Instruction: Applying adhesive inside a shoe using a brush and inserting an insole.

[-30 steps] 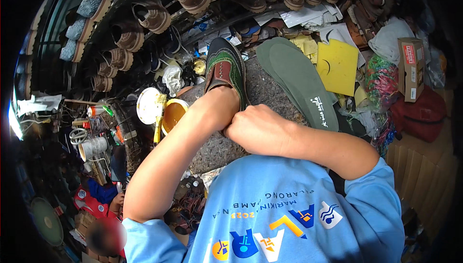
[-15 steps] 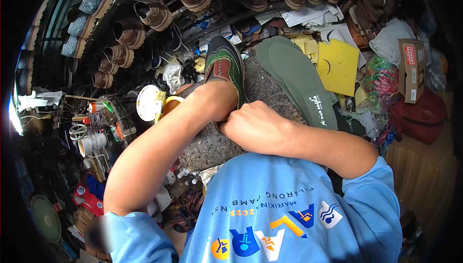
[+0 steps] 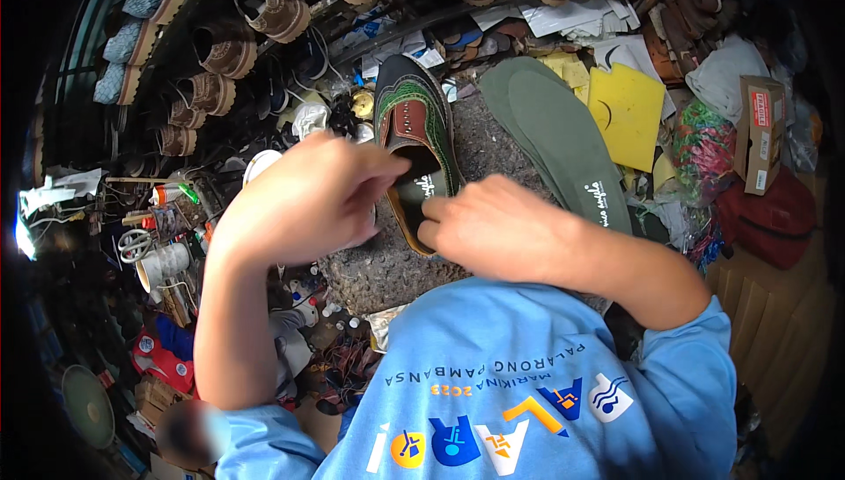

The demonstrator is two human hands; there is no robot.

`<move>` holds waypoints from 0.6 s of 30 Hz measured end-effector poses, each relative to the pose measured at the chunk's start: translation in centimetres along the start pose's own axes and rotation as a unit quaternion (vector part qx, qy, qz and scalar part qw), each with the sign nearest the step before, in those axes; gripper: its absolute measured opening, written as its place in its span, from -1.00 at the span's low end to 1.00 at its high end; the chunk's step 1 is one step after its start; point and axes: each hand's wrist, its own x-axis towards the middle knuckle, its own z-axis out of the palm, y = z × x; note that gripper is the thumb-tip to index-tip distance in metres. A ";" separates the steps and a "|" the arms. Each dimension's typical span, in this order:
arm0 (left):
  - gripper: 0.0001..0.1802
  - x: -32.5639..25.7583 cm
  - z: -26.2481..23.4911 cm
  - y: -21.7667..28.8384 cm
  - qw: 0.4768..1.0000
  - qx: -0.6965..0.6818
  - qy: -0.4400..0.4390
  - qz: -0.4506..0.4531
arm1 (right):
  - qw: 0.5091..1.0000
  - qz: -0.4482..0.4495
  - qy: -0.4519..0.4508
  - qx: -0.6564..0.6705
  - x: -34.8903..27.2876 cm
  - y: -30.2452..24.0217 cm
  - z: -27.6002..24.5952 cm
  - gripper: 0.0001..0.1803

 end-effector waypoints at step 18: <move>-0.93 -0.9 11.6 -1.7 0.993 0.004 0.100 0.069 | 0.987 -0.049 -0.093 -0.125 3.6 3.4 -2.6 -0.86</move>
